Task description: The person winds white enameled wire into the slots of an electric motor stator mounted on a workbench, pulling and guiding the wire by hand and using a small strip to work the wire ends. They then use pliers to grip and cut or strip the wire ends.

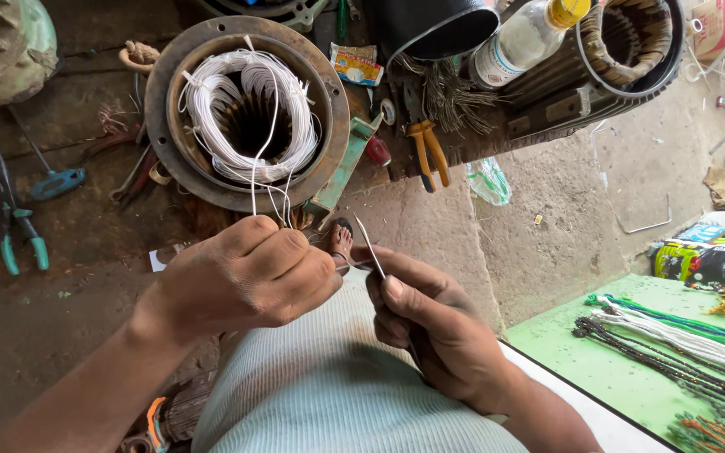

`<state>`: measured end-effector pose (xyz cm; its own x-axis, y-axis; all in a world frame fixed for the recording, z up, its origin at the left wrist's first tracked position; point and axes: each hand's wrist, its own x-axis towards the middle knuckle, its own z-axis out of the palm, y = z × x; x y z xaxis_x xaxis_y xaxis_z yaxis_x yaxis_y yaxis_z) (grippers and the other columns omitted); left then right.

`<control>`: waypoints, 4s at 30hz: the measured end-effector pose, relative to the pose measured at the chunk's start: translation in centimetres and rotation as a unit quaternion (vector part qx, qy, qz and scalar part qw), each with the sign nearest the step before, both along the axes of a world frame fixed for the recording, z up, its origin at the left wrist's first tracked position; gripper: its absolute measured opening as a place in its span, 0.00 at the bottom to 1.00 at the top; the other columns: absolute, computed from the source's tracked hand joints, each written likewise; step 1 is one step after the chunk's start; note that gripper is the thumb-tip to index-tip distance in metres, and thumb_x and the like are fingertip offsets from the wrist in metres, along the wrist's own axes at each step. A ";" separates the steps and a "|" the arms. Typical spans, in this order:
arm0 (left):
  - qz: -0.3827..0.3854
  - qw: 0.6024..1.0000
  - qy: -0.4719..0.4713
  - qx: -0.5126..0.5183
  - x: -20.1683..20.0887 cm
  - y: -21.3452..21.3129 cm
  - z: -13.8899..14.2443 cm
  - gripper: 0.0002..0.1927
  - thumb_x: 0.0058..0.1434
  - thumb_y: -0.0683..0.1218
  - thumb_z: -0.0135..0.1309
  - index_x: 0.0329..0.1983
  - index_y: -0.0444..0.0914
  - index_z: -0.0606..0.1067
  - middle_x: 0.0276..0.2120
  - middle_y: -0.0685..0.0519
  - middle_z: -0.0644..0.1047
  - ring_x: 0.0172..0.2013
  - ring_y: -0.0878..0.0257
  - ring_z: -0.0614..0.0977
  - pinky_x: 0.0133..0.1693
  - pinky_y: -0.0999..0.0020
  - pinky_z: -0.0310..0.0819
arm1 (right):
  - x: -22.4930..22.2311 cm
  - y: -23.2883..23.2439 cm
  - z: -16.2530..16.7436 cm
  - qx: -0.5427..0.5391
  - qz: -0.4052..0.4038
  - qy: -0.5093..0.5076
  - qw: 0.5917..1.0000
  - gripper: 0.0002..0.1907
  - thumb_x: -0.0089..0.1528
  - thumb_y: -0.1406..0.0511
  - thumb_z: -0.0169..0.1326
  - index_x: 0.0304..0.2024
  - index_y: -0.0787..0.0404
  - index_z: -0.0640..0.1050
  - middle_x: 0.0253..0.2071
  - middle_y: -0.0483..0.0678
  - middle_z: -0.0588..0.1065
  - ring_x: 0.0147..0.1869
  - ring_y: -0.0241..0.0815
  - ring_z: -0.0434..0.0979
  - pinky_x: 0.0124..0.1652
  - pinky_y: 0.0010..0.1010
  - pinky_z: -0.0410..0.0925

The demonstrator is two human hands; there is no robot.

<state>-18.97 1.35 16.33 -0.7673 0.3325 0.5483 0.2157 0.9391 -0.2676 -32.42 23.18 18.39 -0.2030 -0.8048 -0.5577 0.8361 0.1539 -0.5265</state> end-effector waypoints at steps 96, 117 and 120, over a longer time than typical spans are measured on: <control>-0.054 0.871 -0.072 0.483 0.5 0.0 -0.6 0.13 0.64 0.45 0.59 0.25 0.38 0.74 0.23 0.52 0.69 0.27 0.57 0.73 0.32 0.59 0.68 | -7.7 0.0 -1.1 -0.175 0.019 0.270 0.947 0.21 0.66 0.67 0.66 0.57 0.72 0.77 0.49 0.49 0.74 0.50 0.39 0.71 0.52 0.30 0.64; -0.080 0.875 -0.036 0.476 1.4 0.5 -0.8 0.13 0.65 0.47 0.59 0.25 0.39 0.75 0.23 0.57 0.69 0.28 0.63 0.72 0.33 0.63 0.67 | -9.4 3.1 -3.4 -0.122 -0.008 0.382 0.916 0.12 0.71 0.65 0.55 0.51 0.68 0.73 0.53 0.61 0.78 0.45 0.49 0.82 0.44 0.35 0.74; -0.066 0.917 -0.036 0.392 0.3 1.2 -0.2 0.09 0.65 0.46 0.59 0.30 0.38 0.78 0.26 0.56 0.72 0.31 0.62 0.73 0.34 0.63 0.70 | -5.4 2.2 -5.1 -0.049 0.087 0.338 0.936 0.27 0.69 0.63 0.54 0.69 0.67 0.69 0.38 0.51 0.79 0.28 0.33 0.74 0.27 0.24 0.69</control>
<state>-18.63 2.53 16.18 -0.7928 -0.0498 0.6075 0.3310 0.8017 0.4976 -37.79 25.37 13.31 -0.3433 -0.8992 -0.2712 0.2733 0.1807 -0.9448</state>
